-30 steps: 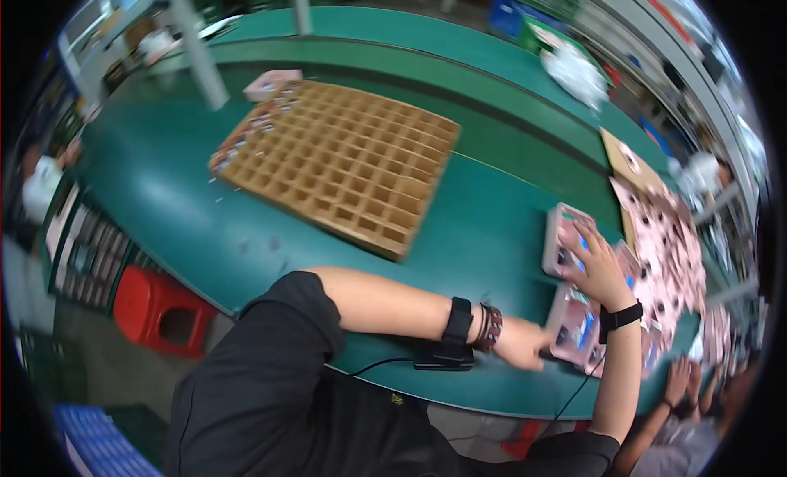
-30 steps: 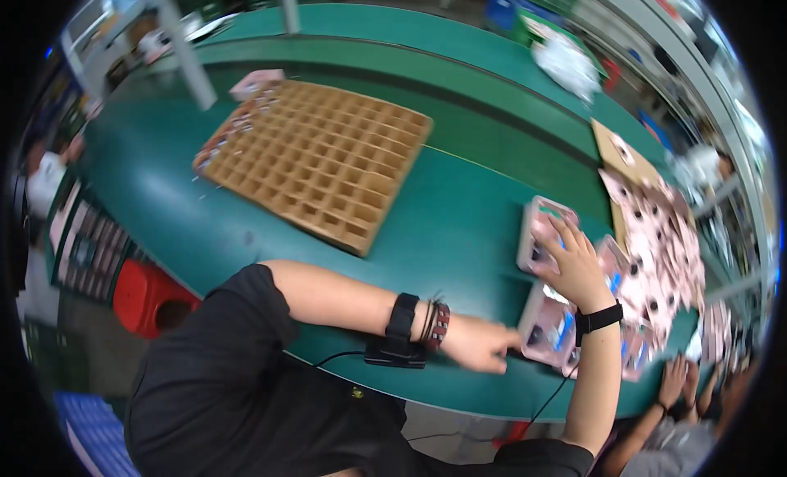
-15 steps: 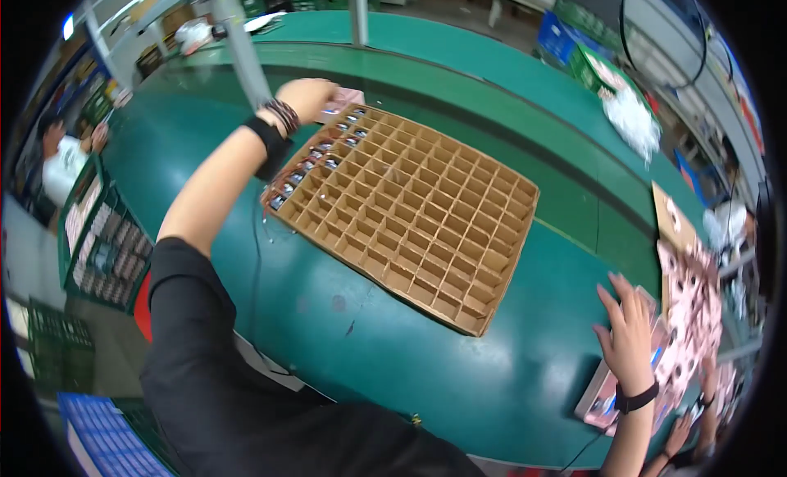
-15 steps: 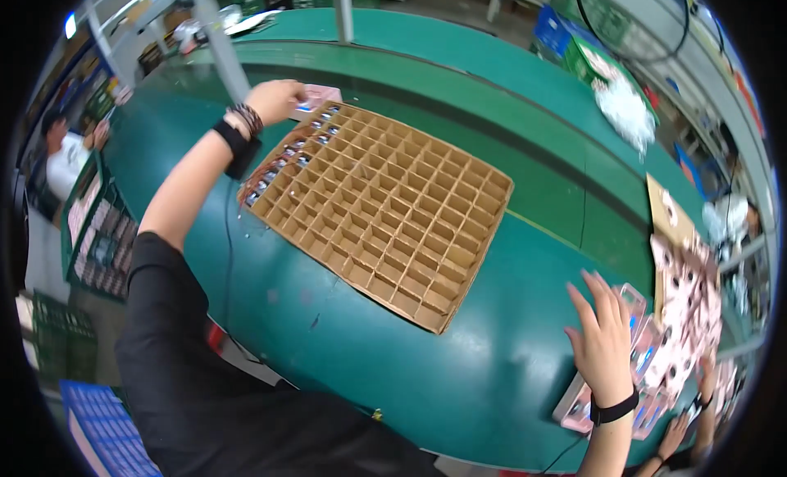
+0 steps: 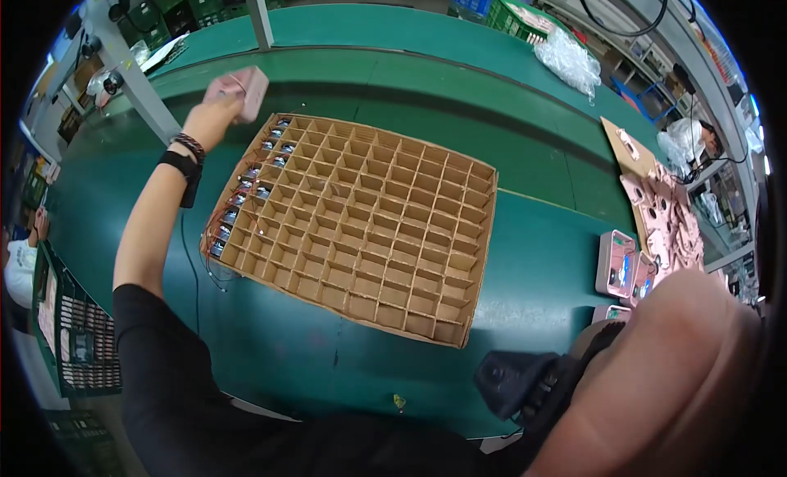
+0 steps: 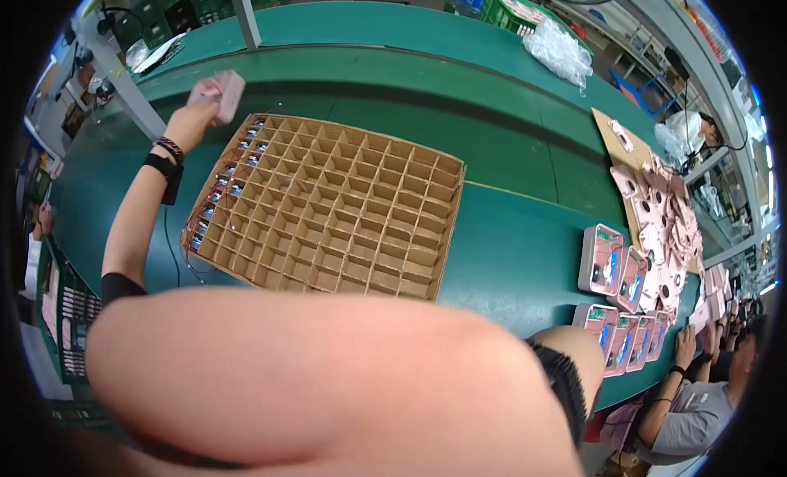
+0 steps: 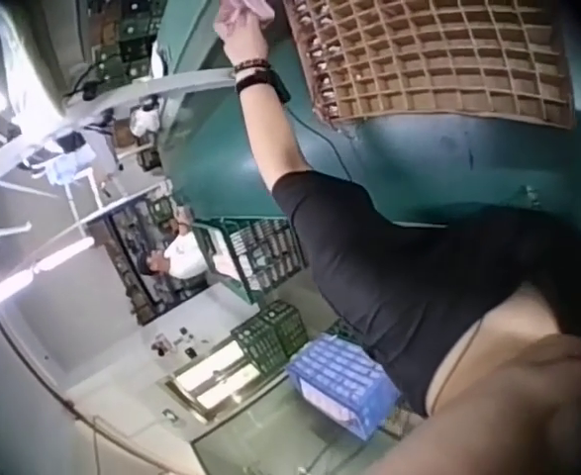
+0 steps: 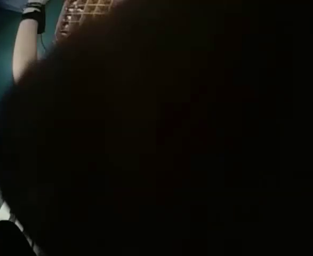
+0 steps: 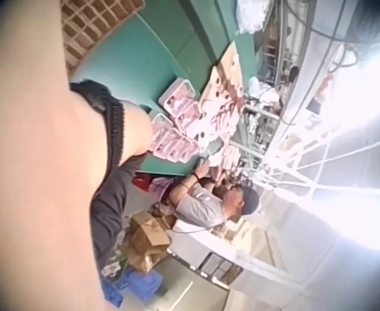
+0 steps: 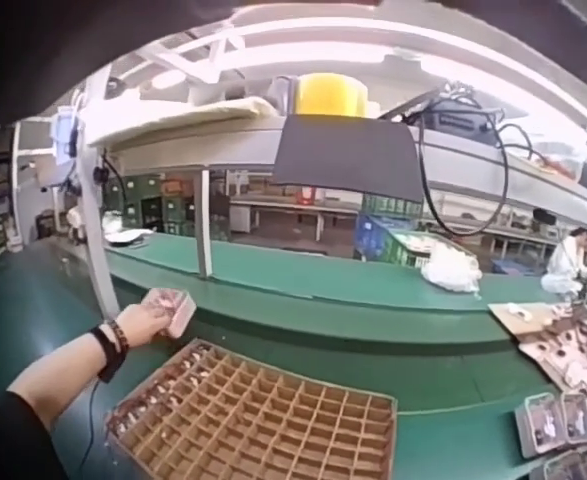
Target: The person picks up a speaker from a cardboard tray, places it into a pink plastic housing, and plugs the wire connector into the circuit board. After routing the wires and pressing the speaker into place, they set the housing aside and repeat the process.
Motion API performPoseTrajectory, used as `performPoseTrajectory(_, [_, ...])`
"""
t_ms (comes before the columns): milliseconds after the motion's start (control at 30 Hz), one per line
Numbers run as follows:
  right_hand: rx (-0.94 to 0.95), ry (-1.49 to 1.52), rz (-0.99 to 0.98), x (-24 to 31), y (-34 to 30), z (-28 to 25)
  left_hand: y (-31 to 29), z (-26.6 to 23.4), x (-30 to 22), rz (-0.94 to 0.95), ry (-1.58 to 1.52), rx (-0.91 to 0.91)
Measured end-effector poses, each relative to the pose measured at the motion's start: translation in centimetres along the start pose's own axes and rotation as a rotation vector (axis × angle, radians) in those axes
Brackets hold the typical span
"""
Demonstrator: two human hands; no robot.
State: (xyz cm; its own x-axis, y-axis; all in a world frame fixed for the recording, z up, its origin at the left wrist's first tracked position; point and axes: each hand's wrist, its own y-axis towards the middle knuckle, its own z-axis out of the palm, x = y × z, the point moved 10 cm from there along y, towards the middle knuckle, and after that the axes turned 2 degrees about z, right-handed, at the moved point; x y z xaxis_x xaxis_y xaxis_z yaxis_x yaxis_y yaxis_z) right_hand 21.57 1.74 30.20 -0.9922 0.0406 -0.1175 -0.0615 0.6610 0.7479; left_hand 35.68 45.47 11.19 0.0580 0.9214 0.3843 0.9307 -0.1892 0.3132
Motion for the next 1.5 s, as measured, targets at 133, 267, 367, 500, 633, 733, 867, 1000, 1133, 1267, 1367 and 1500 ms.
performPoseTrajectory(133, [-0.059, 0.015, -0.105, 1.5, 1.0, -0.2, -2.7, -17.1, -7.5, 0.106, 0.097, -0.315])
performPoseTrajectory(267, [-0.101, 0.044, -0.203, 2.5, 1.6, -0.6, -8.6, -20.8, -17.0, 0.215, -0.029, -0.071])
performPoseTrajectory(367, [-0.116, 0.1, -0.244, 3.2, 2.1, -0.1, -13.9, -24.0, -26.8, 0.347, -0.332, -0.075])
performPoseTrajectory(500, [-0.116, 0.269, -0.289, 4.6, 2.5, 3.8, -19.0, -22.9, -33.9, 0.376, -0.519, -0.028])
performPoseTrajectory(633, [-0.161, 0.422, -0.333, 6.0, 4.9, 8.6, -20.3, -21.2, -36.8, 0.266, -0.641, -0.18])
performPoseTrajectory(733, [0.071, -0.116, -0.171, -2.1, 4.7, 24.3, -18.8, -20.3, -39.1, 0.371, -0.643, -0.143])
performPoseTrajectory(867, [0.549, 0.028, 0.285, -11.2, 1.4, 37.4, -18.7, -20.5, -40.7, 0.417, -0.738, -0.119])
performPoseTrajectory(1000, [0.686, 0.132, 0.232, -11.0, 2.0, 39.8, -18.0, -21.3, -39.1, 0.368, -0.912, -0.205])
performPoseTrajectory(1133, [0.705, 0.156, 0.431, -12.0, 1.2, 40.9, -15.0, -19.0, -30.2, -0.055, -0.648, -0.247])
performPoseTrajectory(1267, [0.677, 0.173, 0.449, -13.0, 1.8, 40.2, -14.0, -14.0, -28.8, -0.042, -0.67, -0.159])
performPoseTrajectory(1367, [0.225, 0.463, 0.809, -17.6, 1.2, 35.8, -12.7, -12.6, -29.5, 0.015, -0.75, -0.125])
performPoseTrajectory(1500, [-0.086, 0.925, 0.85, -15.8, 0.9, 27.9, -12.1, -12.8, -31.1, 0.026, -0.762, -0.127])
